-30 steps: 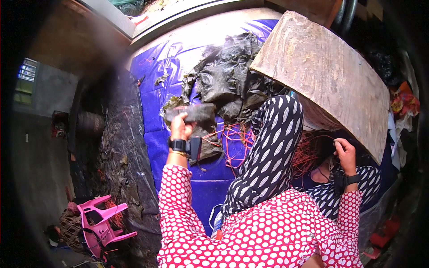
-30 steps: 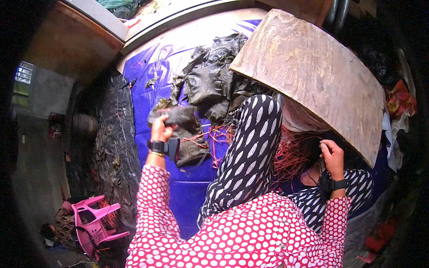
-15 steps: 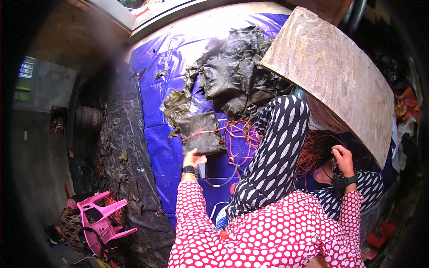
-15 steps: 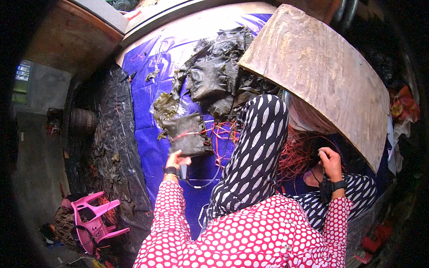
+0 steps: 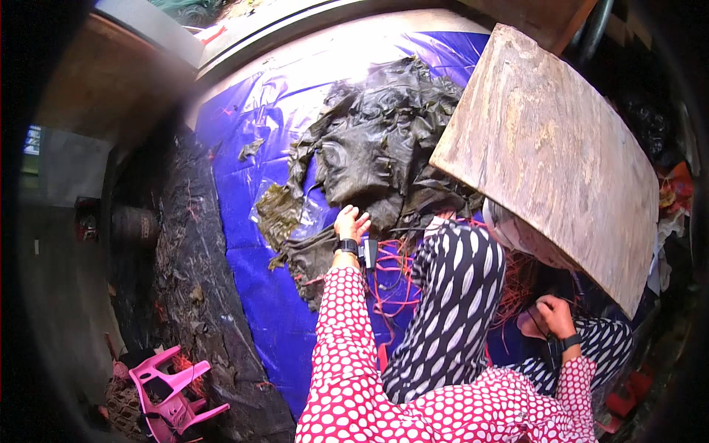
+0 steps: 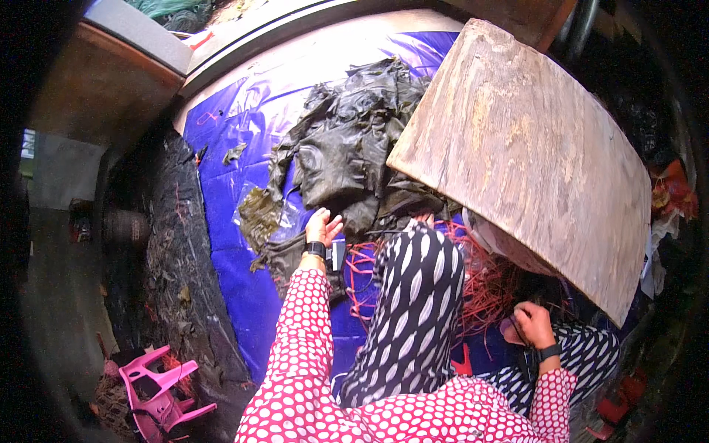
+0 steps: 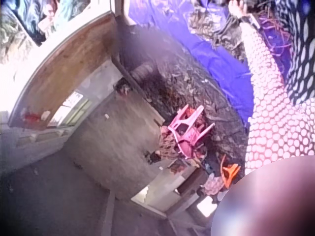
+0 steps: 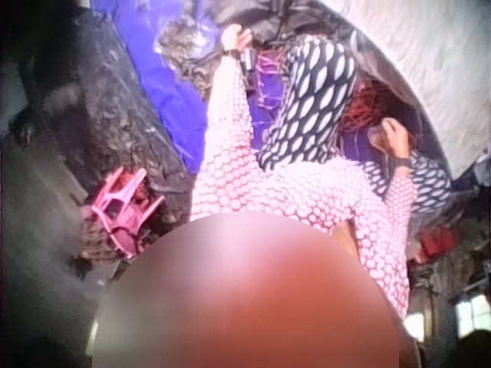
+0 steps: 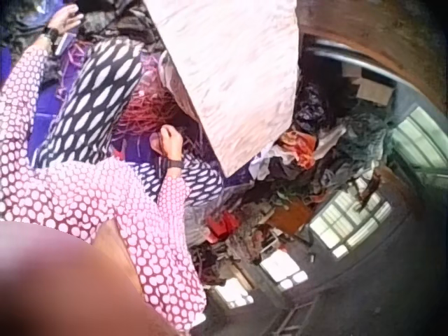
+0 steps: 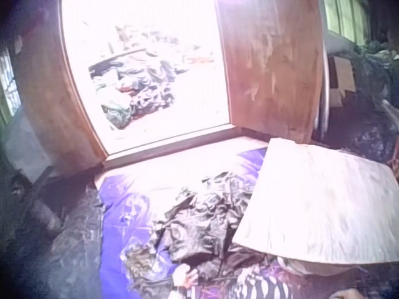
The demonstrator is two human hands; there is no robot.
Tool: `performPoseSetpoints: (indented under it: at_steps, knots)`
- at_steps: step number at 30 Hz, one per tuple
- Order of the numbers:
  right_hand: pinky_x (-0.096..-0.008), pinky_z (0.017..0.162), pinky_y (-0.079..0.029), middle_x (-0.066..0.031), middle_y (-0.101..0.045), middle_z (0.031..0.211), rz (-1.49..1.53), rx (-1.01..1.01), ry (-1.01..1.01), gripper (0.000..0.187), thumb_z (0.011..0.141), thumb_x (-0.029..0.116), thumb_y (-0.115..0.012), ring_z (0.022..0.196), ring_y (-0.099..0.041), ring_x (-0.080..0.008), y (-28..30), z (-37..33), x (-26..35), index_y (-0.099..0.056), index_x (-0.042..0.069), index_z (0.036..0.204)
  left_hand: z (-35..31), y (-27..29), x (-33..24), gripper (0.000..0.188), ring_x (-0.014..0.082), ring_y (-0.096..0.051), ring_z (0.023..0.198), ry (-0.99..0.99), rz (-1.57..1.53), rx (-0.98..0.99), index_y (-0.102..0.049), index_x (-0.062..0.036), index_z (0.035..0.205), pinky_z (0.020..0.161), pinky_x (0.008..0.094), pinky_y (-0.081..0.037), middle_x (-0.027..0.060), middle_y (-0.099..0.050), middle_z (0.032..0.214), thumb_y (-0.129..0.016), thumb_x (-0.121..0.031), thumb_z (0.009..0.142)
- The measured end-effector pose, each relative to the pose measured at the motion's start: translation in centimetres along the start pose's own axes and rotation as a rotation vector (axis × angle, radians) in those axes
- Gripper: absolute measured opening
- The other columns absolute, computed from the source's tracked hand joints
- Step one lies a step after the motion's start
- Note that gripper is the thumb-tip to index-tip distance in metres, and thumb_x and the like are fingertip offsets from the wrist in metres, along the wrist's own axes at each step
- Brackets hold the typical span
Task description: Folding and tying dark green leaves on a wooden board while sitting on a tarp.
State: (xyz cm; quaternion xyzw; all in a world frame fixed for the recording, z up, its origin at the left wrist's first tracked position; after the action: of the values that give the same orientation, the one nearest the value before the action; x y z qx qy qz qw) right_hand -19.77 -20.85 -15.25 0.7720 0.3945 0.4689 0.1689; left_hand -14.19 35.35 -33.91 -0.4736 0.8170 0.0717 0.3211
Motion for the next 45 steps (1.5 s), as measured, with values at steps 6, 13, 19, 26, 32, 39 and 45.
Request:
performPoseSetpoints:
  at_steps: [6,13,19,26,32,39,45]
  knots:
    - [-0.0254,0.049,-0.043,-0.0037,-0.057,0.061,0.163,0.04,-0.18,0.017,0.083,0.013,-0.057,0.051,-0.052,-0.0099,0.1,-0.2,0.8,-0.064,-0.002,0.088,9.6,-1.2,0.5,0.043,0.0394,-0.054,0.107,0.067,-0.483,0.06,-0.043,-0.0074,0.123,0.08,0.0494,-0.051,0.0129,-0.051,0.114,-0.059,-0.008,0.083]
    - [-0.0299,0.057,-0.048,-0.0119,-0.063,0.069,0.016,-0.015,-0.09,0.019,0.081,0.013,-0.058,0.059,-0.061,-0.0184,1.3,-0.1,2.4,-0.064,-0.003,0.088,6.7,-3.8,-4.2,0.012,0.0182,-0.063,0.077,-0.041,-0.281,-0.092,-0.056,-0.0092,0.086,0.07,0.0371,-0.052,0.0034,-0.061,0.078,-0.065,-0.015,0.082]
    - [-0.0358,0.072,-0.049,-0.0186,-0.064,0.087,0.015,-0.11,0.119,0.019,0.078,0.013,-0.06,0.081,-0.063,-0.033,1.7,-0.3,4.4,-0.064,-0.002,0.089,-3.3,-7.7,-18.8,0.023,0.0131,-0.059,0.058,-0.39,-0.127,0.097,-0.059,-0.01,0.099,0.056,0.0308,-0.051,-0.0002,-0.059,0.07,-0.066,-0.007,0.077]
    - [-0.0365,0.069,-0.049,-0.0153,-0.064,0.084,0.01,-0.219,0.277,0.015,0.077,0.012,-0.06,0.077,-0.062,-0.032,3.1,-1.7,6.1,-0.065,0.001,0.086,-19.4,-15.4,-30.7,0.021,0.0134,-0.059,0.058,-0.679,-0.027,0.441,-0.057,-0.0051,0.104,0.057,0.0311,-0.054,0.0032,-0.061,0.076,-0.058,-0.005,0.083]
    - [-0.034,0.065,-0.049,-0.0147,-0.064,0.081,0.126,-0.275,0.467,0.015,0.079,0.011,-0.059,0.071,-0.063,-0.0273,5.0,-3.3,8.6,-0.064,0.0,0.088,-36.7,-23.0,-35.7,0.014,0.0121,-0.055,0.06,-0.876,0.127,0.745,-0.06,-0.0087,0.1,0.06,0.0287,-0.05,0.0014,-0.058,0.073,-0.057,-0.008,0.086]
    - [-0.0228,0.062,-0.047,-0.0035,-0.062,0.082,0.55,-0.259,0.485,0.016,0.085,0.008,-0.058,0.067,-0.058,-0.0095,9.4,-5.2,13.2,-0.062,-0.001,0.097,-56.5,-30.2,-32.9,0.015,0.0139,-0.056,0.067,-2.468,1.298,0.046,-0.06,0.0028,0.098,0.069,0.0256,-0.047,0.0064,-0.063,0.087,-0.055,-0.007,0.088]
    - [-0.0337,0.087,-0.045,-0.0094,-0.048,0.129,0.465,-0.462,0.849,0.069,0.074,0.016,-0.073,0.108,-0.052,-0.0192,16.8,-9.1,21.8,-0.039,0.007,0.133,-65.9,-33.2,-26.5,0.028,0.0185,-0.059,0.075,-2.423,1.281,0.473,-0.057,0.0003,0.114,0.077,0.0336,-0.047,0.0113,-0.062,0.092,-0.055,-0.008,0.087]
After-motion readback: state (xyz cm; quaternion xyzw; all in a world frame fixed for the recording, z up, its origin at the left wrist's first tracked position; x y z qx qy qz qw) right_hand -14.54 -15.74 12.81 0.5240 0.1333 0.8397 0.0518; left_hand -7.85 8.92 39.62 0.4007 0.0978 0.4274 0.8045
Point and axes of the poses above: each hand's wrist, its own z-axis towards the middle knuckle, its own y-axis out of the back of the hand, x = y × z, the point moved 7 cm from there along z, towards the middle knuckle
